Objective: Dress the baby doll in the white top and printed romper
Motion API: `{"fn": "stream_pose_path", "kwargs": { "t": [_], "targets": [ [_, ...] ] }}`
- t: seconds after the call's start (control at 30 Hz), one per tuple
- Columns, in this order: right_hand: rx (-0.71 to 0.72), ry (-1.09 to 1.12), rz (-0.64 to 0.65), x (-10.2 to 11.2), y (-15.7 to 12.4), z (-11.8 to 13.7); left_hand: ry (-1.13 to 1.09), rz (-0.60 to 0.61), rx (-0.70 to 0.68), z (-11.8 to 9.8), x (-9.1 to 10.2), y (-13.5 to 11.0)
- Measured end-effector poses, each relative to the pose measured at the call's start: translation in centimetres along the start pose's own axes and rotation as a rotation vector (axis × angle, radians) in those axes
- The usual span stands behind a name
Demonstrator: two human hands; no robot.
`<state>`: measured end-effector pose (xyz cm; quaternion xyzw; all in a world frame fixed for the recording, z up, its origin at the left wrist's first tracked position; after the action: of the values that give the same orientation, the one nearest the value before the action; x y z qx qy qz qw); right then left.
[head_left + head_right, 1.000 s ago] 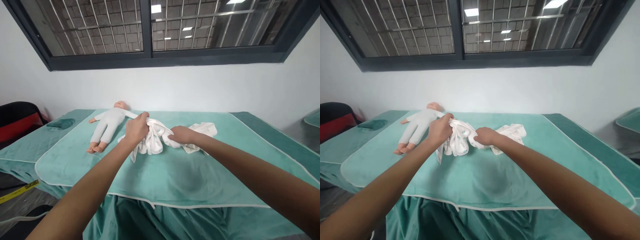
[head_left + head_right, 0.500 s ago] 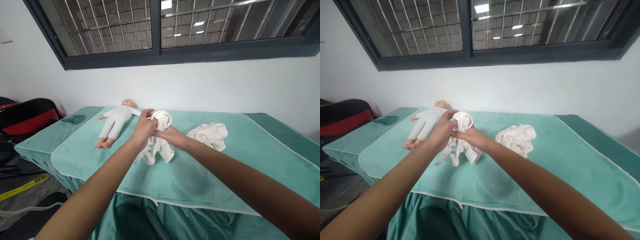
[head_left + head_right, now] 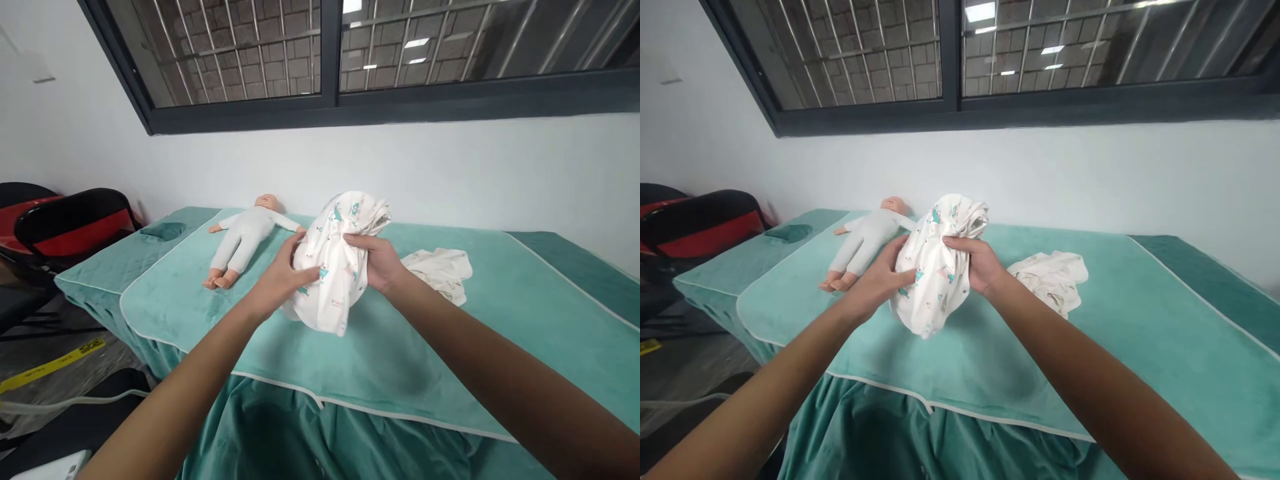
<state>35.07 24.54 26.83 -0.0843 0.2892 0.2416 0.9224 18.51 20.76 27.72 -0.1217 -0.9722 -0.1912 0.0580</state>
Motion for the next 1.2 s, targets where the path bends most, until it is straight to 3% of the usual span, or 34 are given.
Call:
{"fn": "stream_pose_path", "kwargs": {
  "t": [0.1, 0.2, 0.37, 0.5, 0.57, 0.7, 0.9, 1.13, 1.2],
  "targets": [
    [0.012, -0.004, 0.001, 0.2, -0.6, 0.1, -0.165, 0.108, 0.058, 0.5, -2.4, -0.5],
    [0.055, -0.03, -0.044, 1.0, -1.0, -0.2, -0.224, 0.026, 0.07, 1.4, -4.1, -0.7],
    [0.147, -0.12, -0.161, 3.6, -1.8, -0.6, 0.12, -0.257, 0.035, 2.5, -3.8, -0.9],
    [0.071, -0.146, -0.165, 5.0, -2.3, -1.7, 0.271, -0.253, -0.006, 2.4, -3.6, -1.2],
    [0.024, -0.142, -0.184, 5.5, -2.1, -2.5, 0.186, -0.229, 0.024, 2.5, -3.7, -1.3],
    [-0.029, -0.075, -0.233, 6.2, -1.3, -4.4, -0.197, -0.213, 0.145, 3.4, -3.8, -1.7],
    [-0.072, -0.065, -0.179, 6.2, 0.3, -7.0, -0.56, -0.275, 0.268, 5.5, -2.9, -1.8],
    [-0.087, -0.294, 0.011, 3.1, 1.0, -8.4, -0.796, -0.413, 0.274, 7.7, -2.3, -0.8],
    [-0.052, -0.366, 0.005, 2.5, 1.1, -8.6, -0.79, -0.421, 0.257, 8.2, -2.2, -0.7]
  ]
}}
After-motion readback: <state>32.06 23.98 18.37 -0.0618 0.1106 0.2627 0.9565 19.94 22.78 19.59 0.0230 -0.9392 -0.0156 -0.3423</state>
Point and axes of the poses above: each hand's wrist, its own y-axis towards the middle knuckle, its own x-axis out of the back of the hand, z = x × y, the point moved 4 cm from there along y, towards the middle knuckle, and after that the axes turned 9 degrees about -x, right-handed, at the moved point
